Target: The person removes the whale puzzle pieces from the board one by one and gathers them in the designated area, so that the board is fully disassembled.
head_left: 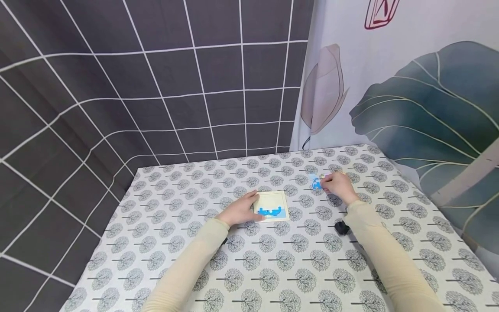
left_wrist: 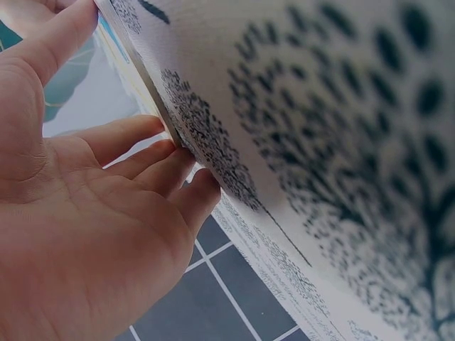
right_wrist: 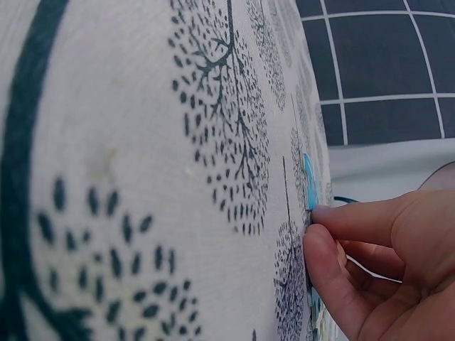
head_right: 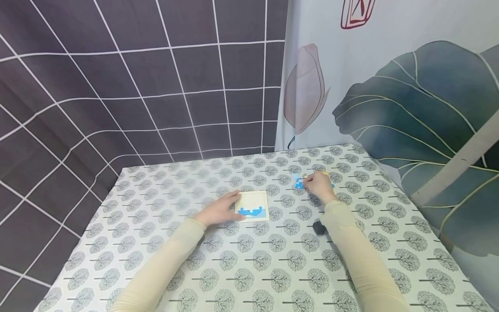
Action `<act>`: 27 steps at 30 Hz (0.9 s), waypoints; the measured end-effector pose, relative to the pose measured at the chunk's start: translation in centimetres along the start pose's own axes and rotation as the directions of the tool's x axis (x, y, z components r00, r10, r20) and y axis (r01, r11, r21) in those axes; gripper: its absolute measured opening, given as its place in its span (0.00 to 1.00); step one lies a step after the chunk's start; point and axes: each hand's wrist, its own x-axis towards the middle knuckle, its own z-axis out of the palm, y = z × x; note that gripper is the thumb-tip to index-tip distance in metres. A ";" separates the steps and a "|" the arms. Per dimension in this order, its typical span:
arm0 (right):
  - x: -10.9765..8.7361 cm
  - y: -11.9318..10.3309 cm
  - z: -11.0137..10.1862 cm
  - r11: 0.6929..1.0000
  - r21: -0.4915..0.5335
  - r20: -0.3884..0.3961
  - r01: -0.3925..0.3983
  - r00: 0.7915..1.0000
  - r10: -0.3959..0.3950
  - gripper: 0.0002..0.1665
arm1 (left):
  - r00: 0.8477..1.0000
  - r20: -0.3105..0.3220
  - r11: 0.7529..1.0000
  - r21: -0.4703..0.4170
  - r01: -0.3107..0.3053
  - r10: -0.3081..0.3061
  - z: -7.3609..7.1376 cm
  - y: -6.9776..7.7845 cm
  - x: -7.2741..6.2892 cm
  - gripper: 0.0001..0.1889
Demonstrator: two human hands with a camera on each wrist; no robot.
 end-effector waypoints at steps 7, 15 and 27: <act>-0.4 0.0 -0.2 1.000 0.008 0.001 0.004 1.000 -0.004 0.17 | 1.000 -0.002 1.000 0.003 -0.009 0.009 0.0 0.1 -0.1 0.50; -0.9 -0.2 -0.3 1.000 0.006 -0.013 0.019 1.000 -0.019 0.16 | 1.000 0.000 1.000 -0.003 -0.008 0.008 0.1 -0.1 0.1 0.50; -1.9 -1.3 0.3 0.998 -0.010 0.005 0.063 0.998 -0.063 0.17 | 1.000 0.012 1.000 -0.002 -0.012 0.012 0.0 -0.4 0.2 0.50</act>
